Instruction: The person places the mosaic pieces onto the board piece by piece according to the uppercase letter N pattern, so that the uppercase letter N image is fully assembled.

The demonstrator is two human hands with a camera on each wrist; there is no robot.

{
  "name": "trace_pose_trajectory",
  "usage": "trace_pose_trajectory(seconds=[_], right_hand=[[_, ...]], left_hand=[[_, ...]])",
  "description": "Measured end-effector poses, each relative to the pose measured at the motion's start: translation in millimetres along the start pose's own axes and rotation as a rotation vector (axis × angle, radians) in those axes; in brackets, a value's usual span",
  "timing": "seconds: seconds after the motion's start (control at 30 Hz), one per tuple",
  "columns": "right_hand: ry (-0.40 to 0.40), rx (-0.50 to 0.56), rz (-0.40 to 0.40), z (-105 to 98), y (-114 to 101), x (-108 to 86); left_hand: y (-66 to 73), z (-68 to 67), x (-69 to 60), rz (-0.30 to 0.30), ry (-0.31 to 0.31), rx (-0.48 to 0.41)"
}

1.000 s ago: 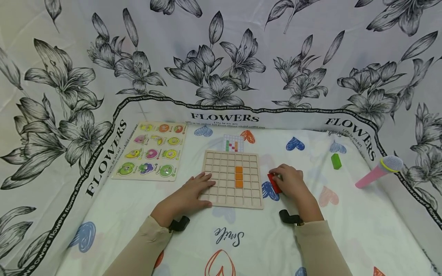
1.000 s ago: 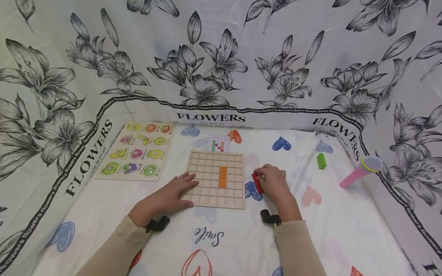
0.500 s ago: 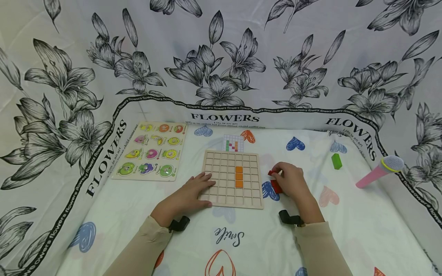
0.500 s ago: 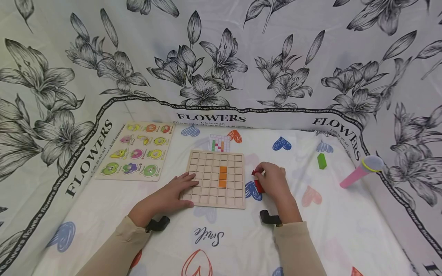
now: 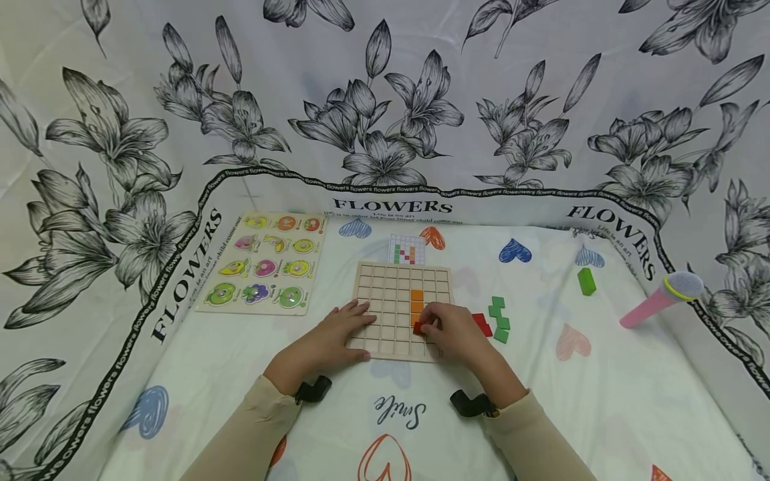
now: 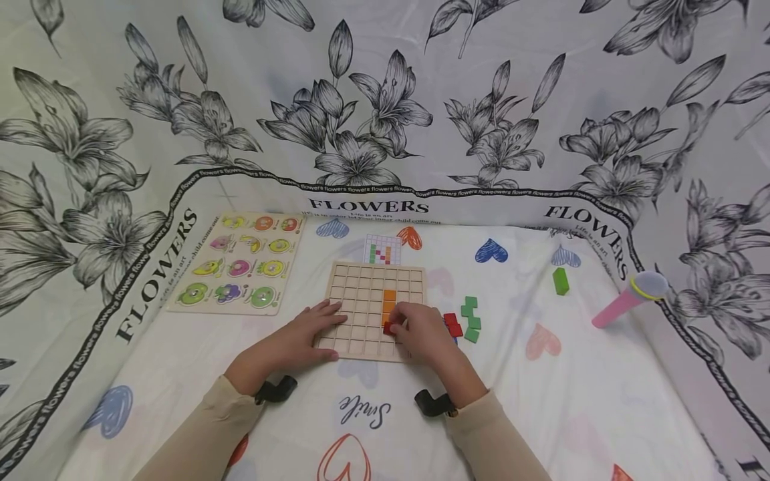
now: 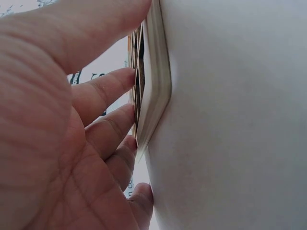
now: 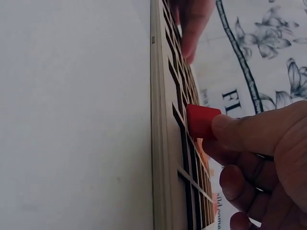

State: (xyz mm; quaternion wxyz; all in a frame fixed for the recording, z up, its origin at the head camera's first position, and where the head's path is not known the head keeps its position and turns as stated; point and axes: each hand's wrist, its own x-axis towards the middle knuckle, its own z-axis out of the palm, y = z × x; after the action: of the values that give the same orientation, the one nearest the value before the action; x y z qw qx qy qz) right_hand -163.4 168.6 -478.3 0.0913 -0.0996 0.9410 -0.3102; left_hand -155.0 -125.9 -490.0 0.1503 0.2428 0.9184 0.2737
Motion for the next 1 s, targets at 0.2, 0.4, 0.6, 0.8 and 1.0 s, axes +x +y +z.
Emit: trace_pose_trajectory(seconds=[0.2, 0.4, 0.6, 0.8, 1.0], right_hand=[[0.006, 0.03, -0.007, 3, 0, -0.8], [-0.013, 0.015, -0.014, 7, 1, -2.0], [-0.02, 0.004, -0.027, 8, 0, -3.7], [-0.008, -0.04, -0.039, 10, 1, -3.6], [-0.016, -0.028, -0.049, 8, 2, -4.4]], left_hand=[[-0.7, 0.0, 1.0, 0.007, -0.005, 0.004], [0.0, 0.2, 0.9, -0.007, -0.012, 0.001], [0.5, 0.2, 0.5, -0.015, -0.005, -0.018], [0.2, 0.3, 0.7, -0.011, -0.004, -0.018], [-0.3, 0.7, 1.1, -0.018, -0.003, -0.014]])
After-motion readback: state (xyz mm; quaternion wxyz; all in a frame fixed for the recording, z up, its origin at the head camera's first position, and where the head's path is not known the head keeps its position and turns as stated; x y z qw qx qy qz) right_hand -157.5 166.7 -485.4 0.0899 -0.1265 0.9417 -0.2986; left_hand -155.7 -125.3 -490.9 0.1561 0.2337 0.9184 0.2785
